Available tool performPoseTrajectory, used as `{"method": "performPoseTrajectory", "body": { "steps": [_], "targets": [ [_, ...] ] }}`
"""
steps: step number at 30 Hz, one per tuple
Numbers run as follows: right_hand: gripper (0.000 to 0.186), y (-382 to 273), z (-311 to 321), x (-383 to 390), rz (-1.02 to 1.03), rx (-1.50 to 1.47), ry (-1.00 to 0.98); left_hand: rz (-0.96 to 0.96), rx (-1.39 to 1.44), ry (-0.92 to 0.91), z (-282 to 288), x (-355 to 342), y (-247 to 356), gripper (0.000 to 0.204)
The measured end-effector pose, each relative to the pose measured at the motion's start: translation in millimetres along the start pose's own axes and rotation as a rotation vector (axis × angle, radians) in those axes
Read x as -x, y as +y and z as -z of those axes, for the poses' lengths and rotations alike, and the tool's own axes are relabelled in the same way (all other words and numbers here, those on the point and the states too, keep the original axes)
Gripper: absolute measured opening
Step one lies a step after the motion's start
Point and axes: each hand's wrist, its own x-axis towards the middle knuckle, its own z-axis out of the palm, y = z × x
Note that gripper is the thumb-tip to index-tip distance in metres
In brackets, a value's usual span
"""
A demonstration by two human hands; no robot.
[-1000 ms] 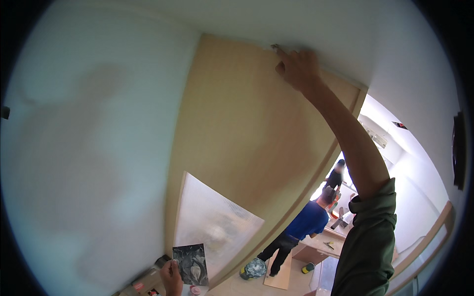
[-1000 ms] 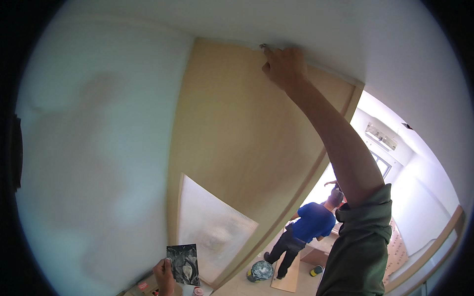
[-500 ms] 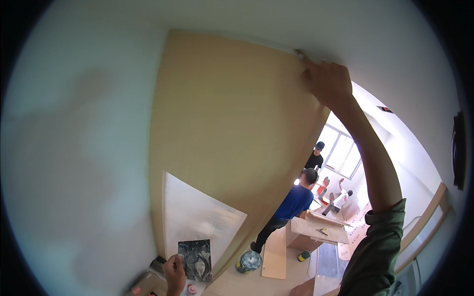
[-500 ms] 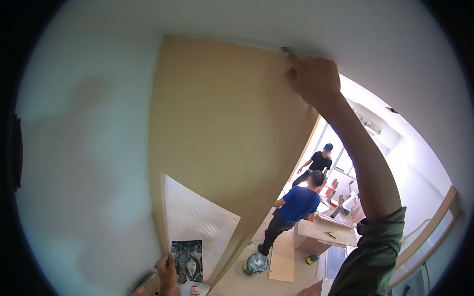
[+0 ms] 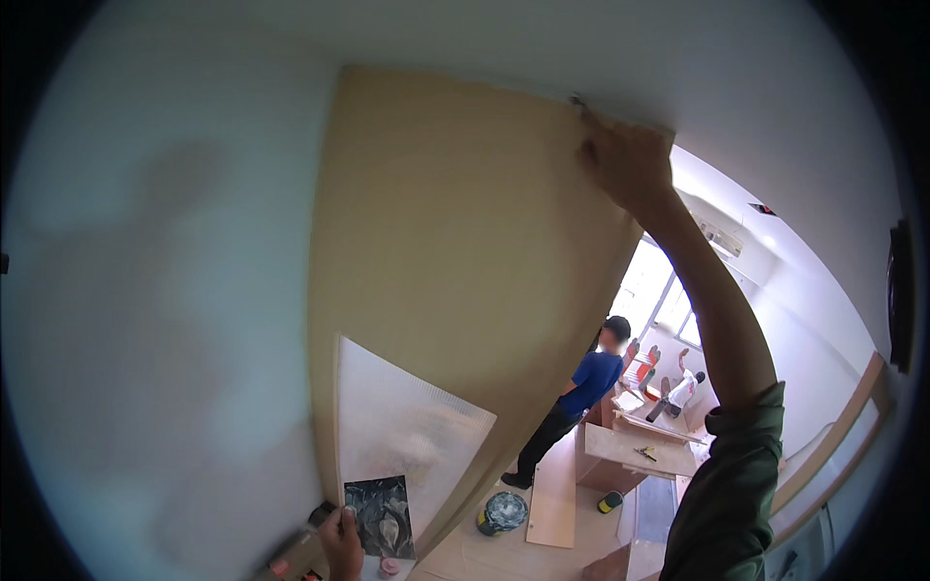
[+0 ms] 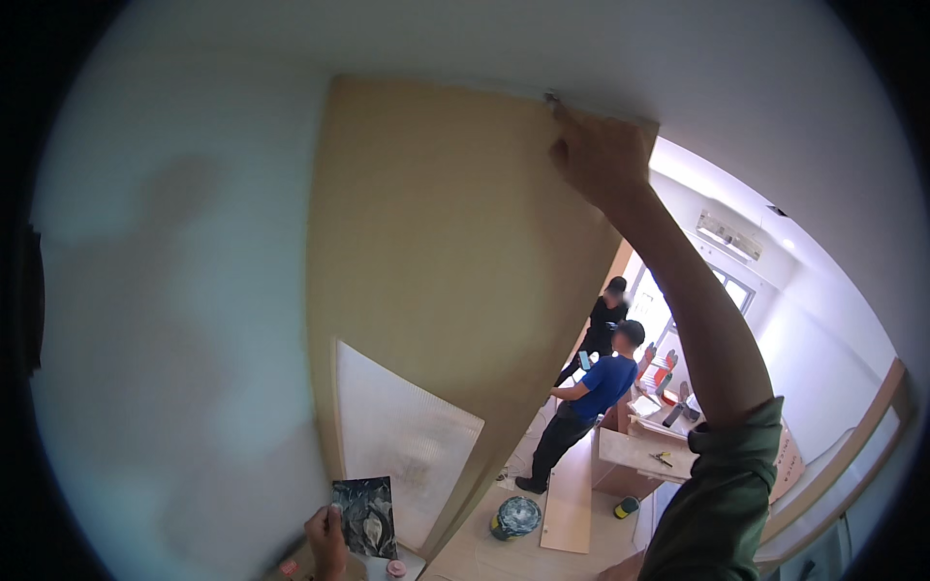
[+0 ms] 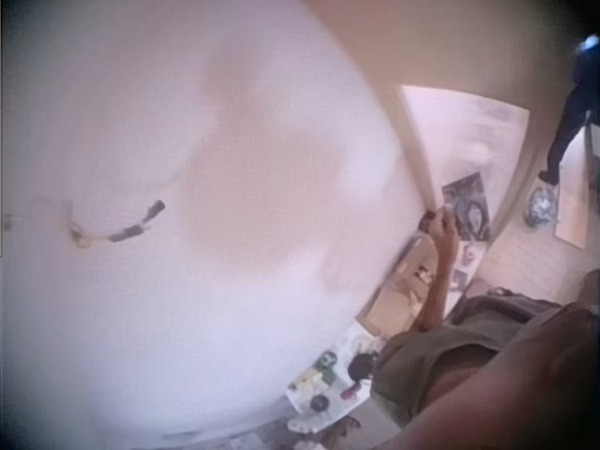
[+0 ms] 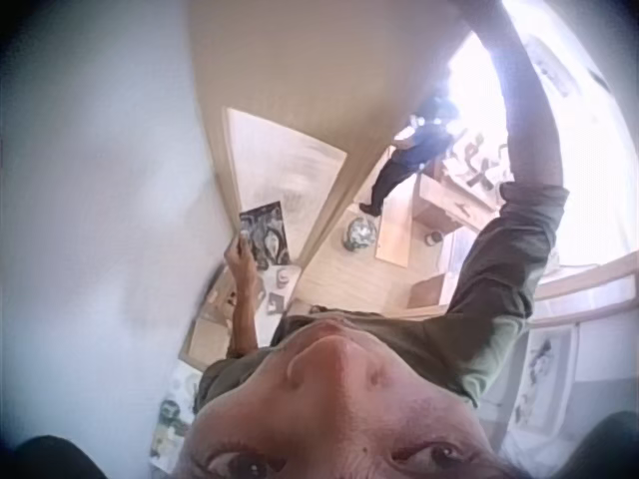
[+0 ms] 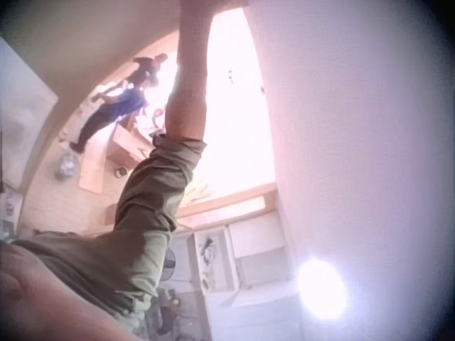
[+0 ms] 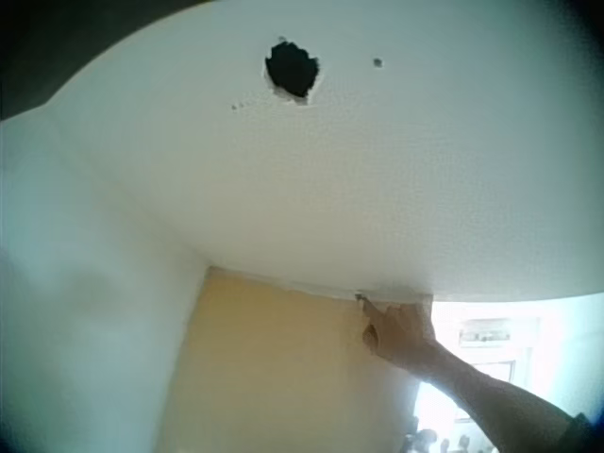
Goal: The person uses a putty knife to apply a white compound to the upper edge of a wooden panel mounted on a wall. They repeatedly scoop compound from a small palette and smooth it along the seam between the panel and the wall.
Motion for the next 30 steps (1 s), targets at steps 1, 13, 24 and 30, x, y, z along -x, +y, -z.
{"method": "performPoseTrajectory", "body": {
  "steps": [1,13,24,30],
  "targets": [
    [0.034,-2.1,-0.8,-2.8,-0.015,-0.037,-0.006,-0.050,-0.029,0.023,0.2,-3.3,-11.6,0.036],
    [0.039,-5.4,2.2,7.7,-0.080,-0.023,-0.175,-0.142,-0.035,0.121,-4.5,-3.7,-29.7,0.034],
    [0.047,-87.1,-72.2,-133.5,0.081,-0.246,-0.023,-0.053,-0.062,0.172,-11.3,14.6,-21.5,0.034],
    [0.042,-60.3,-76.2,-140.5,0.051,-0.163,-0.137,-0.066,-0.254,0.180,-12.6,18.0,-35.5,0.034]
  ]
}}
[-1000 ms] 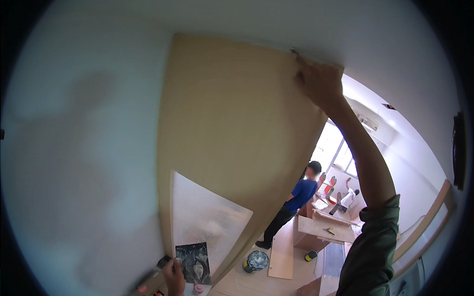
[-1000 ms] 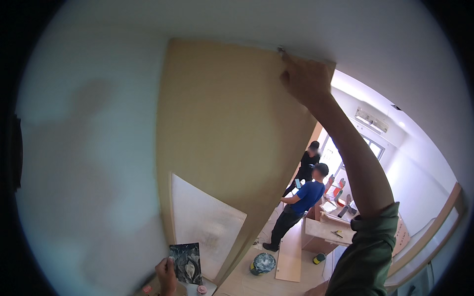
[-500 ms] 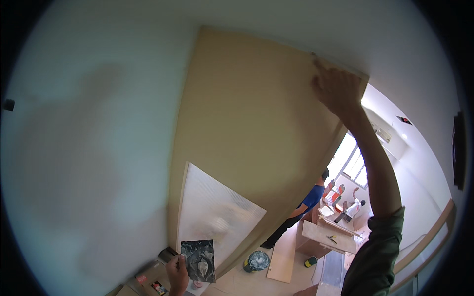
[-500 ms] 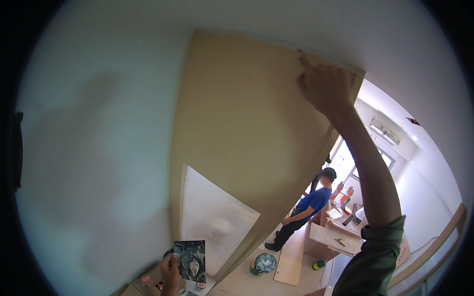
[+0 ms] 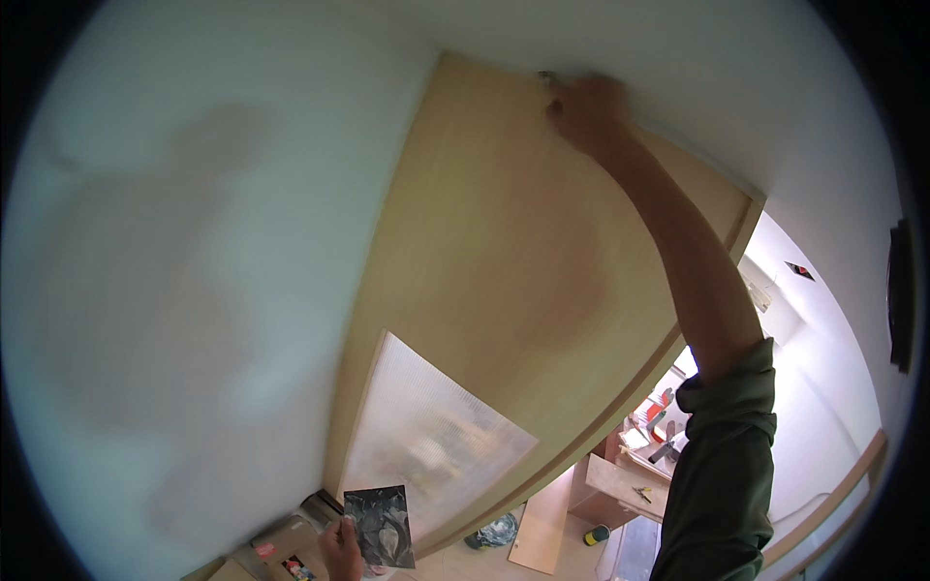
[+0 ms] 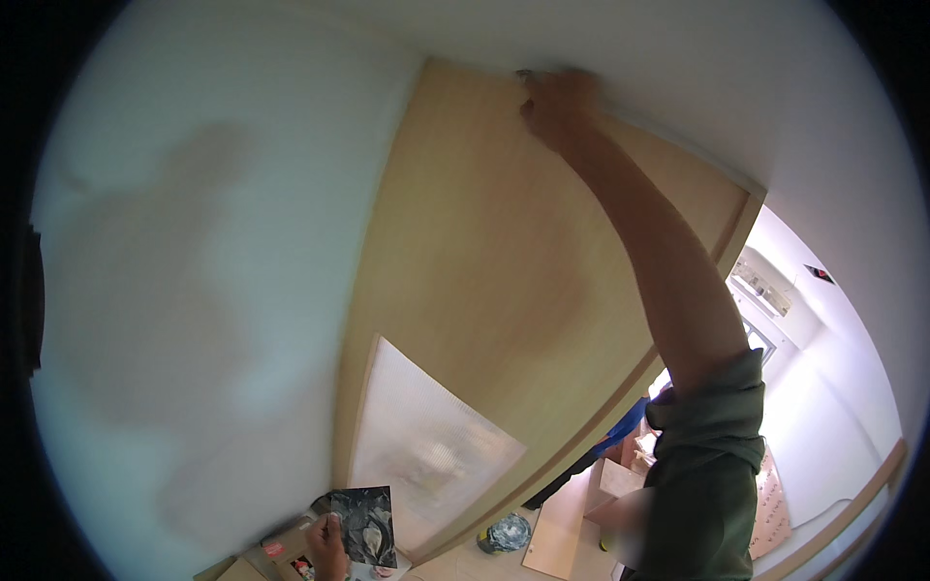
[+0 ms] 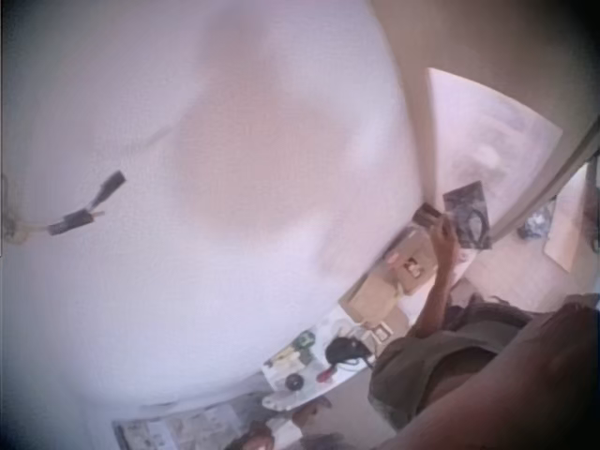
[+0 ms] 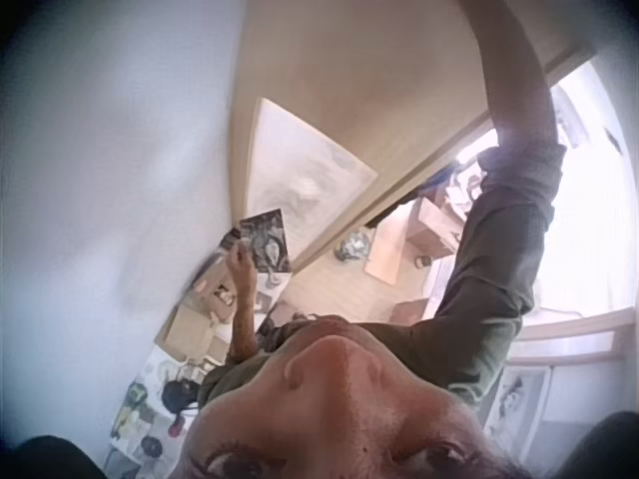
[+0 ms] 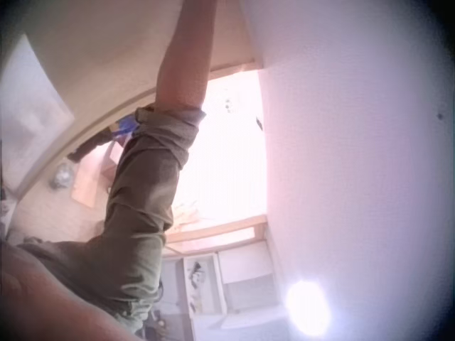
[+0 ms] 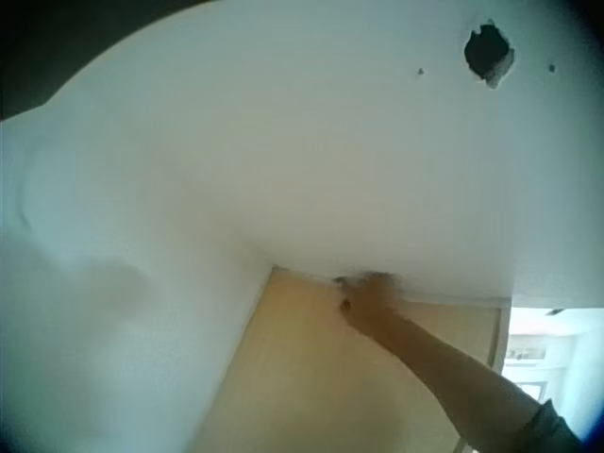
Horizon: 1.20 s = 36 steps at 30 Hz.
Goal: The person uses a putty knife to apply a white compound to the upper edge of a wooden panel mounted on a wall. They repeatedly scoop compound from a small palette and smooth it along the seam between the panel and the wall.
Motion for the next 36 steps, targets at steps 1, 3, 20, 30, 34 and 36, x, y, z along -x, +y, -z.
{"method": "performPoseTrajectory", "body": {
  "steps": [1,3,20,30,34,36],
  "targets": [
    [0.042,1.9,9.4,4.9,-0.010,0.005,-0.033,0.028,-0.004,-0.011,1.1,0.4,0.7,0.034],
    [0.042,7.2,29.4,22.8,-0.074,0.006,-0.147,0.084,-0.016,-0.045,5.2,-0.3,-2.3,0.034],
    [0.074,46.2,65.3,270.9,-0.026,-0.309,0.113,0.041,0.134,0.086,-2.4,4.4,-7.4,0.032],
    [0.051,40.0,33.5,305.9,-0.187,-0.519,0.217,0.273,0.200,0.013,-0.3,12.1,-56.1,0.033],
    [0.049,37.8,33.2,307.7,-0.216,-0.482,0.222,0.298,0.201,0.018,3.5,8.1,-53.6,0.033],
    [0.048,39.8,36.7,305.8,-0.210,-0.432,0.223,0.220,0.164,0.093,-4.9,9.2,-63.5,0.033]
  ]
}}
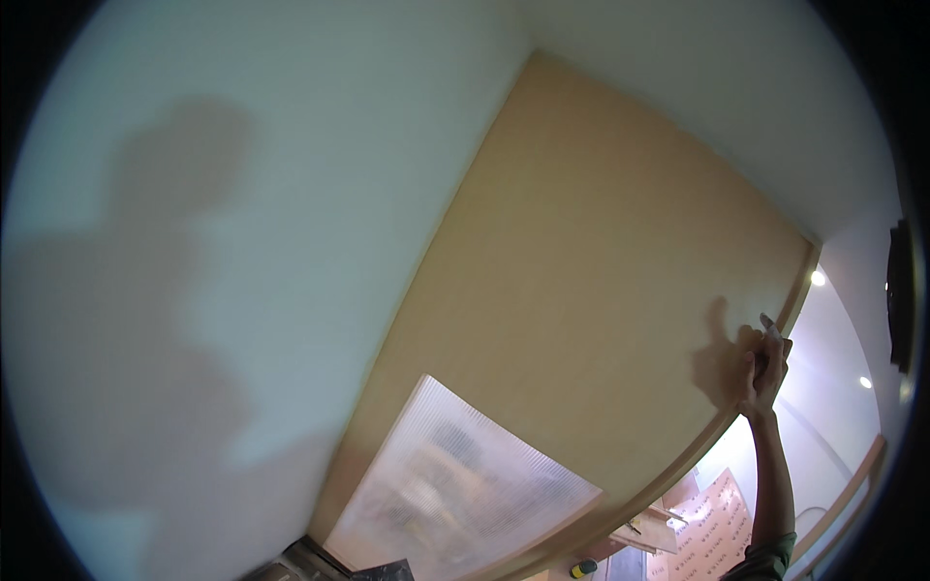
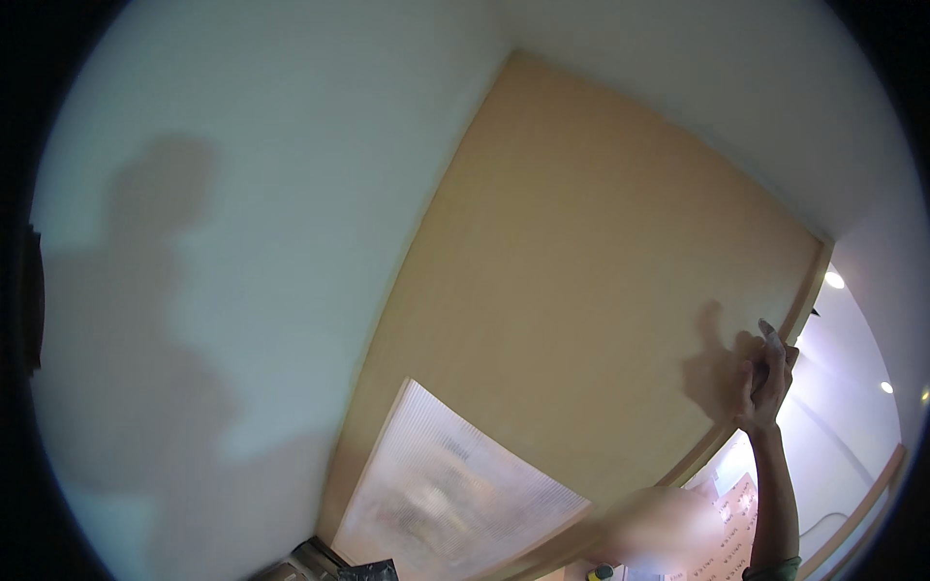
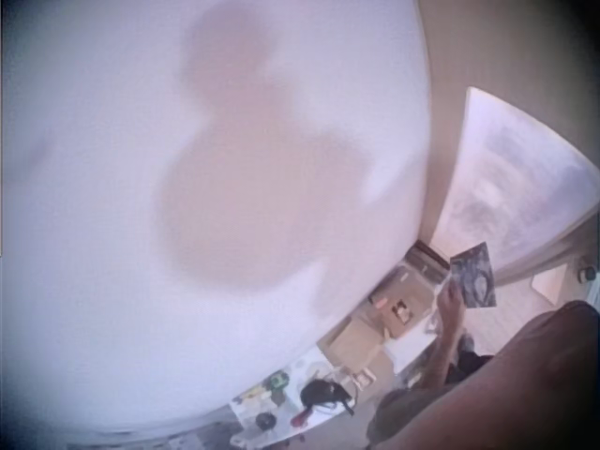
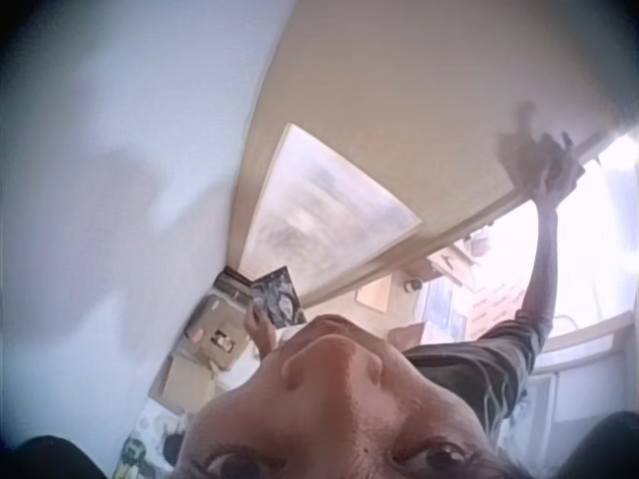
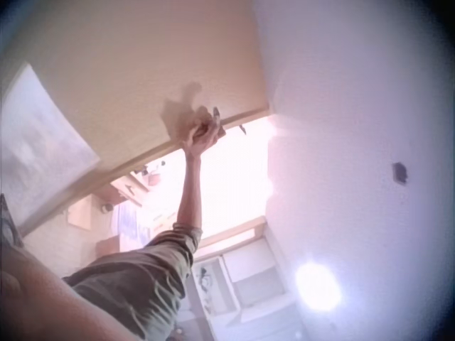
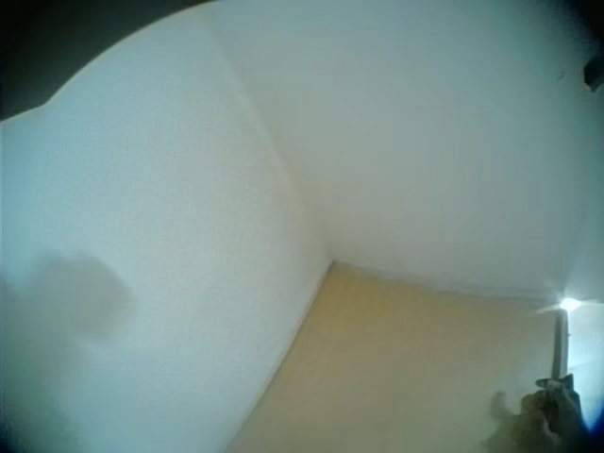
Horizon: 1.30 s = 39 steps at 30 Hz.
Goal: The person uses a putty knife to apply a white compound to the upper edge of a wooden panel mounted on a wall. They repeatedly scoop compound from a small palette and smooth it along the seam between the panel and the wall.
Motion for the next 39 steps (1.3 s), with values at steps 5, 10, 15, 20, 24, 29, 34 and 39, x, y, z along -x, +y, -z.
{"method": "performPoseTrajectory", "body": {
  "steps": [5,10,15,20,24,29,34,39],
  "targets": [
    [0.048,10.9,-5.9,10.2,0.105,0.056,-0.041,-0.101,-0.032,0.067,-0.7,1.3,6.7,0.034],
    [0.038,-88.1,19.6,69.6,-0.124,-0.427,0.029,-0.214,-0.040,0.098,17.8,6.7,106.0,0.033],
    [0.048,-233.9,50.2,116.4,0.134,-1.131,-0.622,-0.140,0.283,0.033,27.3,40.9,161.6,0.028],
    [0.067,-302.4,-4.6,112.0,0.163,-1.442,-1.085,-0.075,0.205,0.005,20.9,14.5,168.6,0.027],
    [0.071,-332.0,-71.8,122.1,0.104,-1.582,-1.208,-0.006,0.193,0.017,9.5,-31.3,139.2,0.027],
    [0.060,-328.5,-78.9,138.9,0.128,-1.681,-1.041,-0.023,0.205,-0.012,9.6,-37.2,135.1,0.027],
    [0.050,-335.8,-80.7,149.2,0.135,-1.689,-0.845,-0.062,0.194,-0.027,9.4,-41.9,138.3,0.027],
    [0.053,-335.3,-81.5,155.0,0.185,-1.650,-0.769,-0.087,0.164,-0.033,8.7,-45.2,140.4,0.027]
  ]
}}
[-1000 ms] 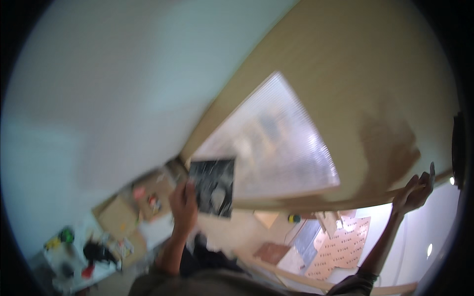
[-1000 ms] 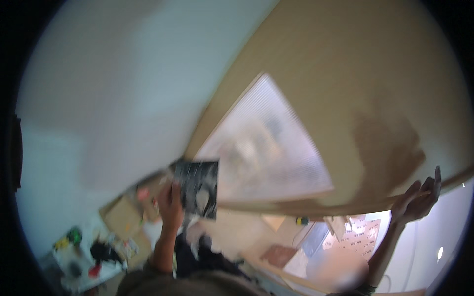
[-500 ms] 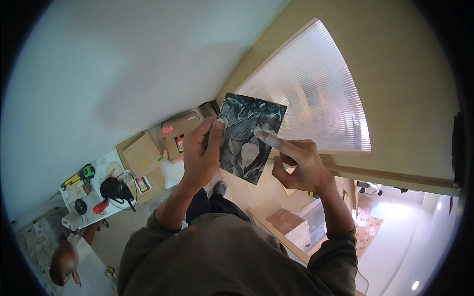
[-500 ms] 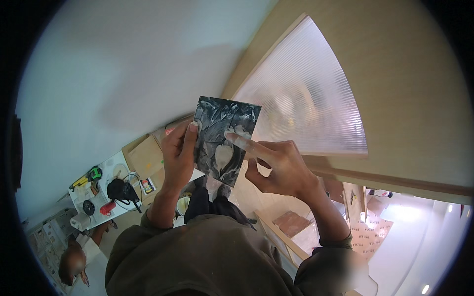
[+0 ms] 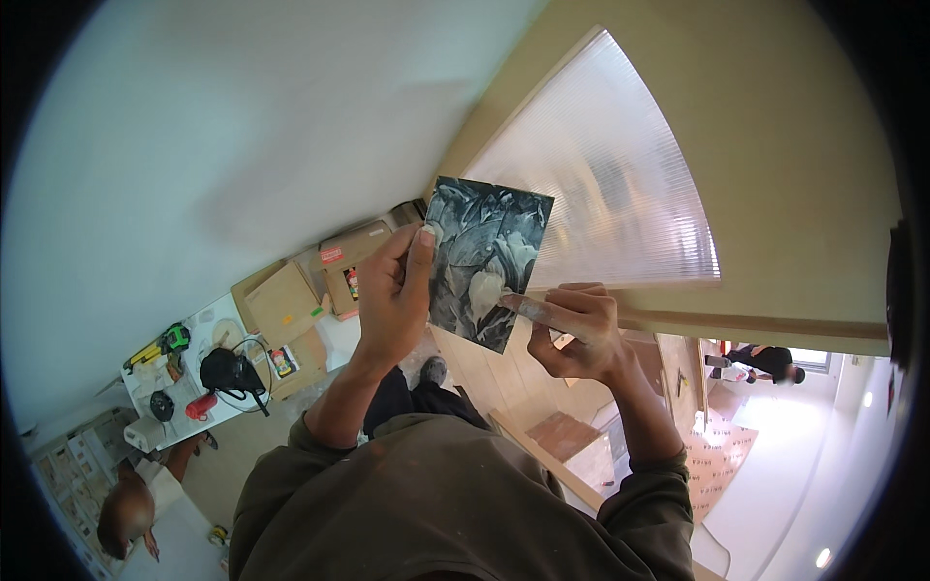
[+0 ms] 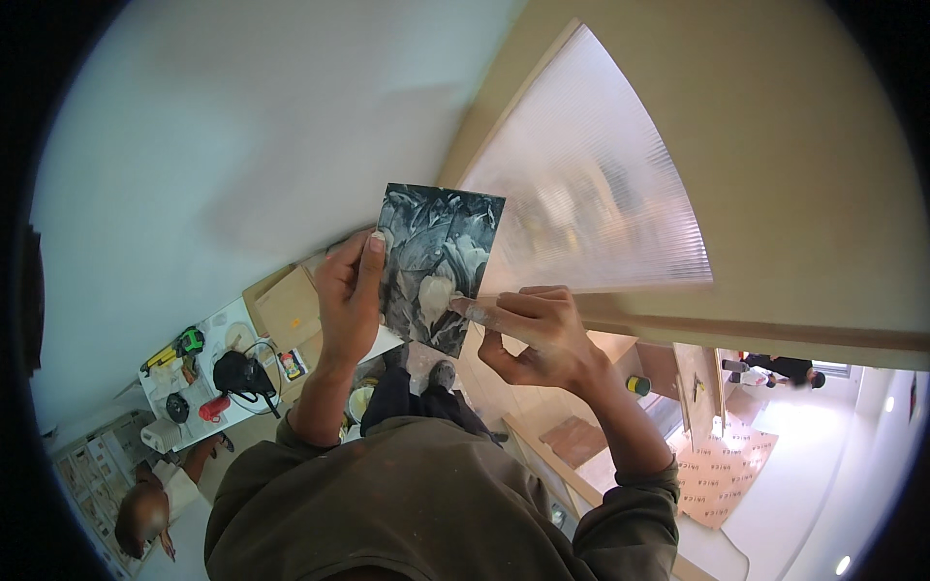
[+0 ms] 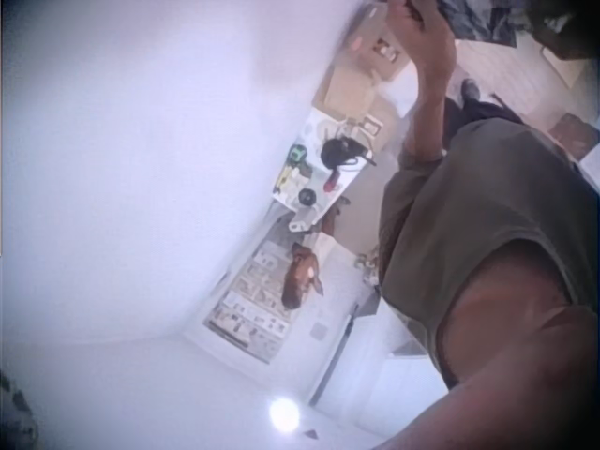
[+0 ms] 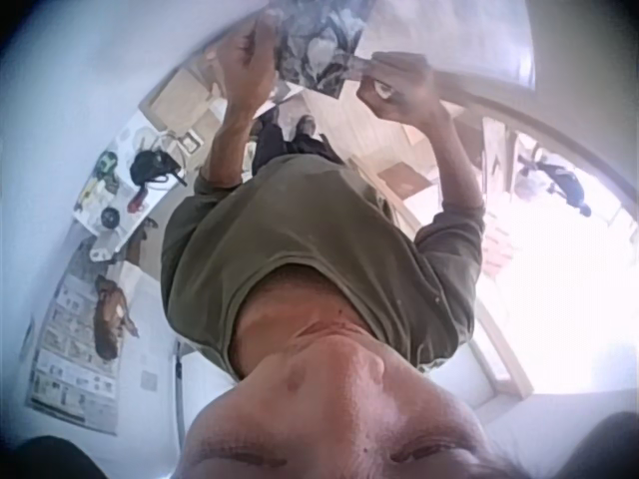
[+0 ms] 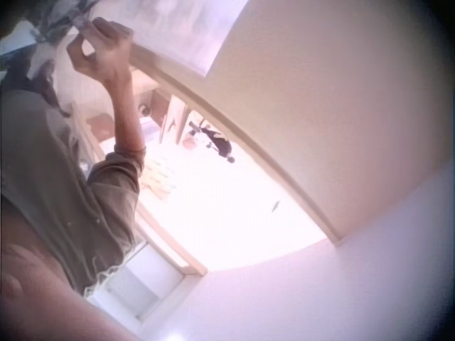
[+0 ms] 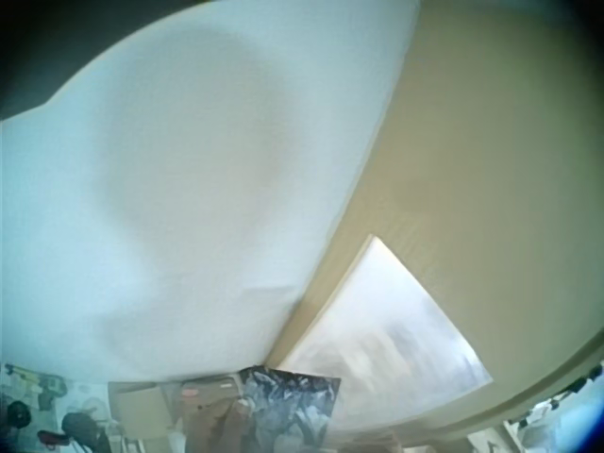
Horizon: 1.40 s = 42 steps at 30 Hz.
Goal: The person uses a putty knife to apply a white compound to the upper edge of a wooden panel mounted on a wall. They repeatedly scoop compound from a small palette and smooth it along the seam between the panel and the wall.
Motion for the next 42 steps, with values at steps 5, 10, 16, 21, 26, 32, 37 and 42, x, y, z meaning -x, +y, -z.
{"method": "performPoseTrajectory", "body": {
  "steps": [5,10,16,21,26,32,37,42],
  "targets": [
    [0.054,-12.7,-3.6,-0.5,-0.094,-0.066,0.053,-0.002,-0.017,0.020,-2.6,-0.5,-0.4,0.030],
    [0.050,-22.5,-14.6,13.1,-0.110,-0.019,0.052,-0.036,-0.108,0.076,-6.3,4.9,4.8,0.031],
    [0.033,-32.2,-4.6,26.8,-0.562,-1.060,0.112,-0.053,-0.232,0.124,-8.1,6.7,2.4,0.032],
    [0.035,-35.3,64.4,-25.8,-0.444,-0.698,0.183,-0.088,-0.351,0.133,-6.8,5.7,-22.0,0.035],
    [0.028,-26.5,194.2,-133.7,0.108,0.820,0.366,0.032,-0.199,0.059,-22.3,5.1,-33.2,0.036],
    [0.041,76.9,396.8,-267.6,0.092,1.703,0.483,0.013,-0.037,0.057,-70.2,-51.3,-85.8,0.035],
    [0.058,69.9,454.5,-299.6,-0.494,1.739,0.352,0.047,0.046,0.116,-77.8,-42.6,-92.4,0.034],
    [0.057,67.9,475.2,-315.8,-0.491,1.717,0.371,0.082,-0.062,0.145,-76.9,-40.2,-99.7,0.035]
  ]
}}
